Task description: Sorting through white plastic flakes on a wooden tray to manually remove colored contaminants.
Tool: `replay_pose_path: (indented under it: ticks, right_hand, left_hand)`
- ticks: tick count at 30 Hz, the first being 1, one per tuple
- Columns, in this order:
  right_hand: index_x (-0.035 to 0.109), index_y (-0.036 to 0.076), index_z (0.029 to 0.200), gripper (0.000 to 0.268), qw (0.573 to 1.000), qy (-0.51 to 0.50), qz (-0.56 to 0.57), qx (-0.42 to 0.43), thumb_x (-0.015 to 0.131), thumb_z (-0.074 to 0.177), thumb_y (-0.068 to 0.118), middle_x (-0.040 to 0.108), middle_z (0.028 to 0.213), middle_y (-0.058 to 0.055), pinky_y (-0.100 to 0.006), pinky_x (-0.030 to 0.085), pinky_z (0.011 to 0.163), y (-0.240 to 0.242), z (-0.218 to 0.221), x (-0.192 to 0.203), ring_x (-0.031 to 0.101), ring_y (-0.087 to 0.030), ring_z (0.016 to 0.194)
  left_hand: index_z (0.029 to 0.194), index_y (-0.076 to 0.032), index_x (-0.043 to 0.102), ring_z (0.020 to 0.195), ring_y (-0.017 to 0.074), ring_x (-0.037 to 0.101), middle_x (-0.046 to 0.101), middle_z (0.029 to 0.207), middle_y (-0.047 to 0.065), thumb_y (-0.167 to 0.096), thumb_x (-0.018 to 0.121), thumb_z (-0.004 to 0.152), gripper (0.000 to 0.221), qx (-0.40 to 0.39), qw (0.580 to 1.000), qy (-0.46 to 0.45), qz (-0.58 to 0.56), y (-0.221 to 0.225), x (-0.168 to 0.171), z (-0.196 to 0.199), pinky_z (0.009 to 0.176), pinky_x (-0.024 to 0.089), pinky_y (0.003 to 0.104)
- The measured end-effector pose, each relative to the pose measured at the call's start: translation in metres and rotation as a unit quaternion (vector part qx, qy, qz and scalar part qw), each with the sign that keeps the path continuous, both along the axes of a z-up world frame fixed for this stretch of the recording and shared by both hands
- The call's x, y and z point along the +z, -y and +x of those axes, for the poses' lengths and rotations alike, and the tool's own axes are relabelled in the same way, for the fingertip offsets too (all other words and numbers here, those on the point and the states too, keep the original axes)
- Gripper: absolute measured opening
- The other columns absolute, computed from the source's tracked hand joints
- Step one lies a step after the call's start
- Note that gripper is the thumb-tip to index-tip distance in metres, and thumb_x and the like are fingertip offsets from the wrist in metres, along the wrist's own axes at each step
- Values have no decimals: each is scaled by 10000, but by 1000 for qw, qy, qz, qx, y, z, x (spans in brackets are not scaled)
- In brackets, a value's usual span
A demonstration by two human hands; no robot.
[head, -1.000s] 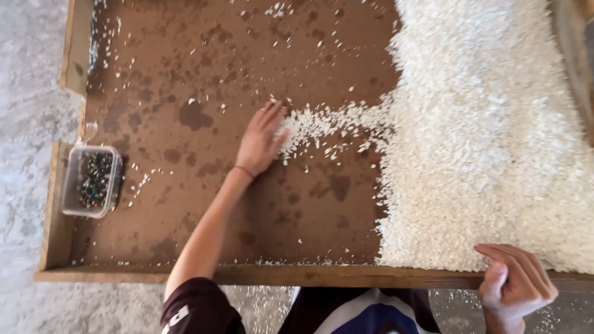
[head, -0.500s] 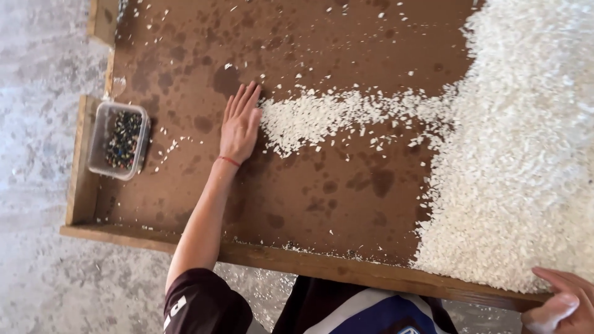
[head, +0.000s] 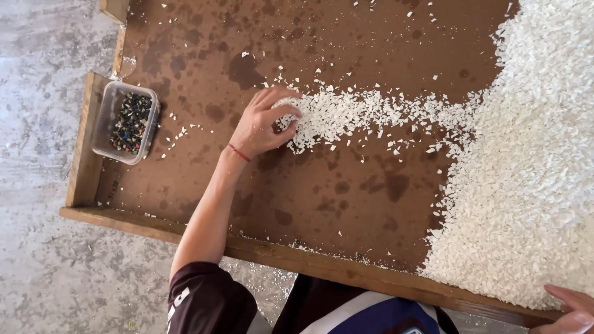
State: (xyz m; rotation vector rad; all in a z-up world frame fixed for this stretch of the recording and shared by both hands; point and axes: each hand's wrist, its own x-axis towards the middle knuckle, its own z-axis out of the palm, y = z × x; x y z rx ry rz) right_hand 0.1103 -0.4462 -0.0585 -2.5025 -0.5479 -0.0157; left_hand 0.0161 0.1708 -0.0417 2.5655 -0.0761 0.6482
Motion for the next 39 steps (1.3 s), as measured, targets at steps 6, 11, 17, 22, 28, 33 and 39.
replay_pose_path:
  ticks: [6,11,17,22,28,33,39]
  right_hand:
    - [722,-211,1337,647,999,40,-4,-19,254,1412,230,650,1349,-361,-447,490,983,-17,-7,7,606,-453,1136]
    - [705,-195,1348,410,999,-8,-42,-8,428,1343,108,604,1391,-345,-455,477,1030,-8,-5,8,580,-436,1164]
    - [705,-228,1343,602,999,41,-23,-10,255,1433,163,612,1350,-360,-454,480,1061,11,7,-6,572,-445,1250]
    - [706,-82,1324,634,991,-92,-84,44,725,714,90,640,1408,-260,-431,477,1067,49,27,-10,588,-347,1251]
    - [711,-48,1321,658,987,-117,-93,50,745,686,121,641,1417,-253,-444,490,1067,65,35,-22,600,-349,1262]
    - [743,-183,1263,759,993,104,21,-52,201,1450,313,670,1234,-292,-432,484,1042,-36,-18,5,625,-404,1168]
    - [750,-160,1254,752,993,93,18,-68,214,1462,324,670,1233,-270,-408,460,1011,-49,-23,23,604,-369,1138]
  left_hand:
    - [931,-178,734,1112,221,641,670,1193,-4,-75,757,926,105,-28,998,0,65,6,5,2,872,550,372]
    - [935,-178,725,1137,217,631,660,1211,-12,-102,772,938,90,-23,994,-3,103,1,-2,-1,804,536,345]
    - [929,-171,711,1104,218,632,650,1207,-2,-123,762,960,77,-14,994,-6,108,2,-5,0,811,523,353]
    - [1000,-176,717,1141,219,620,638,1232,-14,-144,777,949,85,-18,994,-9,104,2,-8,1,868,540,367]
    - [992,-158,706,1115,226,616,646,1220,-4,-123,760,966,69,-29,994,-3,105,4,-12,3,872,518,364]
    - [948,-180,711,1109,226,618,656,1188,-18,-110,767,967,92,-28,995,7,93,6,-9,4,913,522,370]
    - [912,-172,706,1098,233,632,666,1169,-13,-108,757,970,100,-34,994,18,103,9,-10,6,923,531,372]
